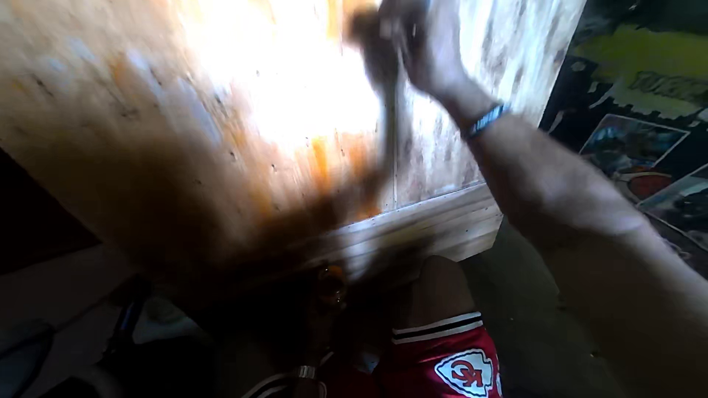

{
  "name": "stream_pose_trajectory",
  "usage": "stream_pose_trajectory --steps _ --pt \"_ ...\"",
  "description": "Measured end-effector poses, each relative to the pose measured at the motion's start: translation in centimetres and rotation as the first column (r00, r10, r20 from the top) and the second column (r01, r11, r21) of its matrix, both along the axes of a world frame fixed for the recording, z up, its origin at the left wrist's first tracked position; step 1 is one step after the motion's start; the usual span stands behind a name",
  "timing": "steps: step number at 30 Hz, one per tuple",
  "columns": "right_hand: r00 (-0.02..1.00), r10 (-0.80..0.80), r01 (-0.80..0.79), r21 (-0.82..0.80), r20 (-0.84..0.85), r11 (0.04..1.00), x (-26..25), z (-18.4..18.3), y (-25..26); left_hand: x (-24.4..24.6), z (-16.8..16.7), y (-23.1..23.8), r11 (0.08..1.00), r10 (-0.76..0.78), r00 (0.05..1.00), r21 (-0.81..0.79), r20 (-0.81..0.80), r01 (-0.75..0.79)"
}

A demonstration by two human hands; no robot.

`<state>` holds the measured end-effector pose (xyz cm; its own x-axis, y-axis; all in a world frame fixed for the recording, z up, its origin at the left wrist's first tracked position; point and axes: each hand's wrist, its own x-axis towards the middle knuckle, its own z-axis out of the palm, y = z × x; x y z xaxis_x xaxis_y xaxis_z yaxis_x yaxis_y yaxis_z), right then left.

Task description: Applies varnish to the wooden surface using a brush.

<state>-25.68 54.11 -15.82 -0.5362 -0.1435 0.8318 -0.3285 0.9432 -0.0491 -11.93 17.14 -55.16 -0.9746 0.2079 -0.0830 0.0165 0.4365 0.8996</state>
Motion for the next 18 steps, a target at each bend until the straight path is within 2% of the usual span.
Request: stream_pose_trajectory --steps 2,5,7,10,13,15,18 --pt "0.985 0.130 -0.133 0.023 0.117 0.991 3.5 -8.2 -1.3 0.0 0.3 -0.1 1.000 0.010 1.000 -0.007 -0.012 -0.011" --pt "0.938 0.157 -0.174 0.028 0.307 0.984 10.0 -21.4 -2.7 -0.1 1.1 0.0 0.998 -0.011 0.999 -0.070 -0.035 0.008" --pt "0.919 0.161 -0.175 0.006 0.360 0.985 11.8 -26.5 -2.9 -0.4 1.8 0.6 0.998 -0.023 0.998 -0.065 -0.052 0.020" --pt "0.843 0.206 -0.199 -0.067 0.497 0.978 13.0 -29.2 -3.3 -0.6 3.2 1.6 0.997 -0.064 0.997 -0.038 -0.046 0.063" --pt "0.753 0.252 -0.191 -0.164 0.609 0.968 13.5 -29.3 -3.4 -1.4 3.7 2.7 0.994 -0.107 0.987 -0.012 -0.122 0.107" --pt "0.786 0.257 -0.153 -0.227 0.562 0.962 13.9 -27.8 -3.4 -1.6 4.9 3.5 0.993 -0.112 0.989 0.024 -0.093 0.115" --pt "0.861 0.302 -0.102 -0.444 0.409 0.890 14.3 -24.4 -3.1 -1.7 5.3 4.2 0.989 -0.133 0.987 0.054 -0.090 0.138"
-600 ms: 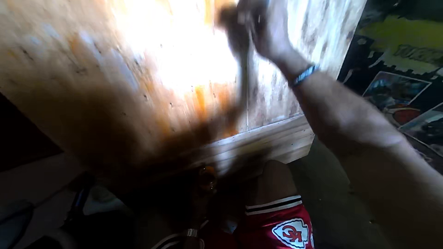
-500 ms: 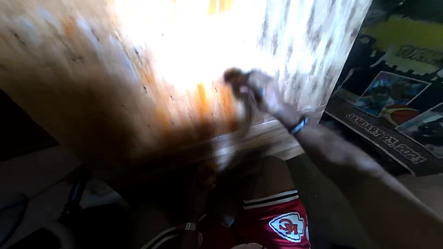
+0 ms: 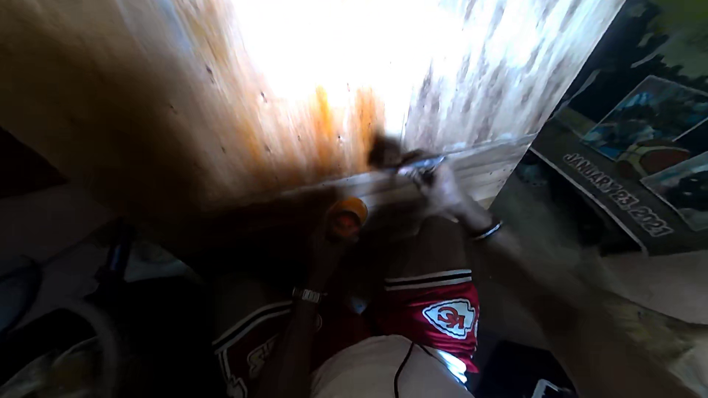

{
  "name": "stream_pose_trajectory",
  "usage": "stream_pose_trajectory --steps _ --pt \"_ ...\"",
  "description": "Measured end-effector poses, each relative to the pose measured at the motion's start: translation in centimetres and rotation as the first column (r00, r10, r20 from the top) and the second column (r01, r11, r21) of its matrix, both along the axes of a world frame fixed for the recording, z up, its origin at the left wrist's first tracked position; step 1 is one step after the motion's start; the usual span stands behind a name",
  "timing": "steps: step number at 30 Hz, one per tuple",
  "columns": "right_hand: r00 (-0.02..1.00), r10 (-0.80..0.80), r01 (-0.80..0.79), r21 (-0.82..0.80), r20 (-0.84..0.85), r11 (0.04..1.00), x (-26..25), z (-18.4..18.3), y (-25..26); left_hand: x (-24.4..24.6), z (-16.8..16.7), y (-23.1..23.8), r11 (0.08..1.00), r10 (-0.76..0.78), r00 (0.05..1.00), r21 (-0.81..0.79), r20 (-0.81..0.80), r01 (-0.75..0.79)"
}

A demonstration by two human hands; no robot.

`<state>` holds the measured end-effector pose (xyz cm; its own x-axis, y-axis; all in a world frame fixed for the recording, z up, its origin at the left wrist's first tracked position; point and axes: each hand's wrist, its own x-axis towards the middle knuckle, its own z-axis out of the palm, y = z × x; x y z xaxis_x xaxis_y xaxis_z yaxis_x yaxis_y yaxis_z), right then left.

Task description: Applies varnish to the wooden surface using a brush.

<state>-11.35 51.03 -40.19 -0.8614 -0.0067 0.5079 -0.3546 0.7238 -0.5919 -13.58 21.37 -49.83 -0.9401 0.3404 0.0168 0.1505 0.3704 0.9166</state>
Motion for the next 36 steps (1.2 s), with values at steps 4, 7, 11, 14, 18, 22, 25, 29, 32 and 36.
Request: stream_pose_trajectory --steps 4,7,11,14,18,22,25,29,32,36 --pt "0.975 -0.014 -0.047 -0.269 -0.222 0.962 -0.1 2.8 0.8 -0.2 0.4 0.9 1.000 -0.028 0.998 -0.010 -0.054 0.027" --pt "0.969 0.047 -0.143 -0.394 -0.243 0.908 1.9 3.8 -0.9 -0.5 0.3 1.7 0.994 -0.075 0.989 0.068 -0.130 0.084" --pt "0.983 0.104 -0.133 -0.189 -0.154 0.973 5.0 6.1 -3.8 -0.6 2.0 3.5 0.984 -0.125 0.971 0.099 -0.204 0.148" --pt "0.993 0.092 -0.090 0.033 -0.078 0.995 5.5 7.3 -4.4 -0.6 2.8 4.9 0.946 -0.168 0.950 0.229 -0.262 0.231" --pt "0.996 0.079 -0.086 0.258 0.038 0.962 4.7 7.7 -4.3 -0.3 3.6 6.3 0.937 -0.160 0.950 0.262 -0.267 0.231" --pt "0.990 0.013 -0.065 0.378 0.137 0.924 3.8 7.2 -4.2 -0.2 3.8 6.8 0.944 -0.144 0.945 0.247 -0.293 0.221" --pt "0.993 -0.009 -0.031 0.338 0.116 0.940 4.0 7.9 -4.0 -0.3 3.8 6.7 0.959 -0.136 0.953 0.206 -0.271 0.195" --pt "0.993 -0.112 0.114 0.052 -0.041 0.992 5.2 8.6 -4.0 -0.5 3.0 6.7 0.965 -0.133 0.968 0.195 -0.213 0.175" --pt "0.971 -0.230 0.237 -0.401 0.065 0.885 5.4 5.5 -5.1 -1.3 2.2 7.5 0.954 -0.093 0.976 0.264 -0.197 0.145" --pt "0.944 -0.060 0.329 -0.925 0.324 0.192 3.5 1.1 -4.2 -2.4 1.7 7.9 0.972 -0.032 0.989 0.227 -0.144 0.064"
